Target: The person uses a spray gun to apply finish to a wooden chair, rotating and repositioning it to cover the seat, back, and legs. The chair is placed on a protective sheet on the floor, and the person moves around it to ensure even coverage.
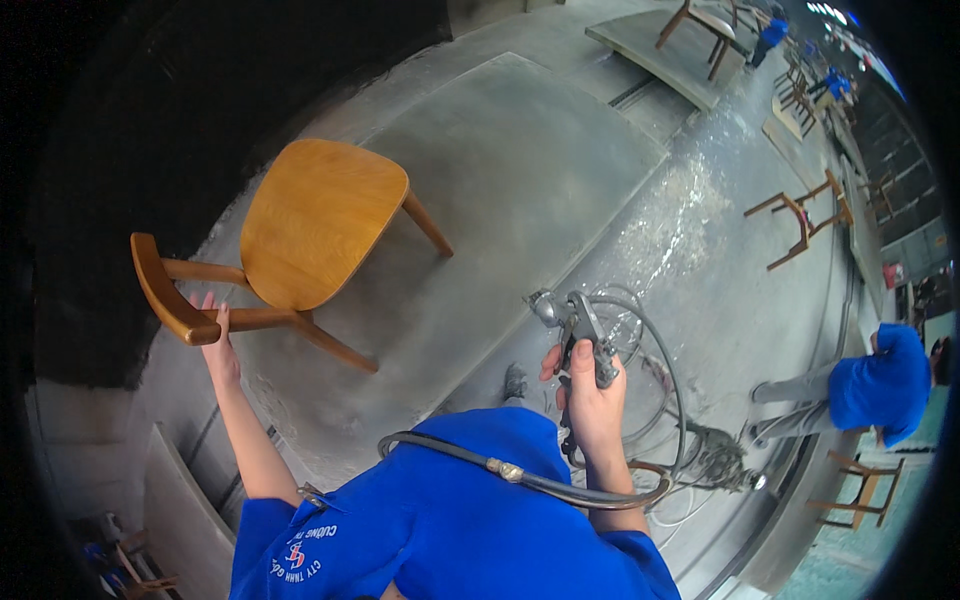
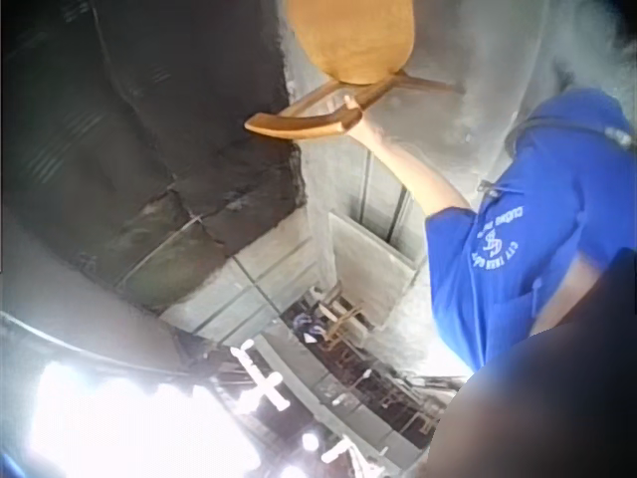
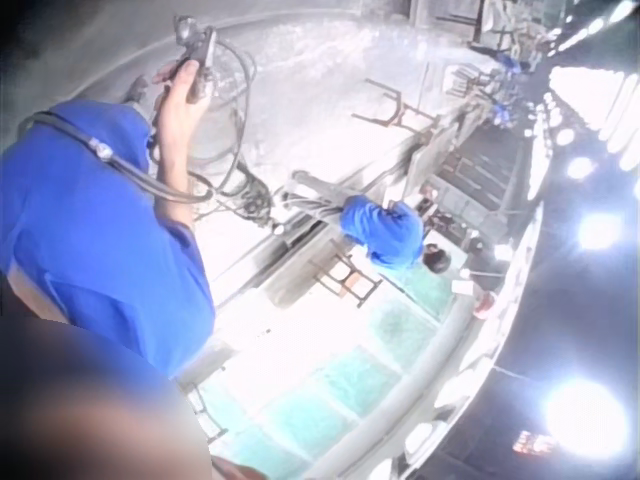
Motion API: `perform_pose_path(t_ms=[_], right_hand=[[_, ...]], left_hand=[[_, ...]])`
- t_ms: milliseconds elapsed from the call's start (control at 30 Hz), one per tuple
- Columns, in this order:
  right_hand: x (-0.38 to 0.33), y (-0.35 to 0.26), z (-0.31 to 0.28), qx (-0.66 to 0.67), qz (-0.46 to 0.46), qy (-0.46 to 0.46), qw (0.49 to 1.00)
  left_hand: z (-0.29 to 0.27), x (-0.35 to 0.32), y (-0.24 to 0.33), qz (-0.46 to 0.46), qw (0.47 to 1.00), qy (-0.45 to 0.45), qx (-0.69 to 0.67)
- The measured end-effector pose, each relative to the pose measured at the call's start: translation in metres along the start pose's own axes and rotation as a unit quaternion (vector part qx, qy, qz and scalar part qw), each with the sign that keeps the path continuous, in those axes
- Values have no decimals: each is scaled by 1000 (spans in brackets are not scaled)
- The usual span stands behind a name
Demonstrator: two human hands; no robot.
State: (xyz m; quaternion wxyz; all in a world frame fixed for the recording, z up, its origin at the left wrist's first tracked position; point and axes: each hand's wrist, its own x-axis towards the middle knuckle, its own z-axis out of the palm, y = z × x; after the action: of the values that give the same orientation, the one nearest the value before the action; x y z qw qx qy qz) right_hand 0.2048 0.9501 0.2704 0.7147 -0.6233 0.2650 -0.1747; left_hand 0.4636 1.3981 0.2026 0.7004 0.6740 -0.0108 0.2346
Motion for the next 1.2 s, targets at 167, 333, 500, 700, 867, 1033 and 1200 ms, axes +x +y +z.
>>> perform_pose_path(t_ms=[167,333,500,700,867,1033,1200], right_hand=[[1,6,0,35,-3,-35,999],[7,-7,1,10,-37,-135,990],[10,-19,-3,11,-71,-288,955],[13,-12,5,31,-129,-184,974],[22,-14,2,38,-90,-304,948],[27,-13,31,18,-135,-223,965],[44,-33,57,68,-149,-201,966]], left_hand=[[34,5,1,-71,990,119,-24],[98,46,8,-35,987,142,-61],[98,139,37,-85,974,188,-93],[-16,174,25,-123,964,212,-101],[-95,189,15,-139,972,136,-134],[-140,181,8,-120,972,141,-143],[-178,169,3,-90,973,132,-166]])
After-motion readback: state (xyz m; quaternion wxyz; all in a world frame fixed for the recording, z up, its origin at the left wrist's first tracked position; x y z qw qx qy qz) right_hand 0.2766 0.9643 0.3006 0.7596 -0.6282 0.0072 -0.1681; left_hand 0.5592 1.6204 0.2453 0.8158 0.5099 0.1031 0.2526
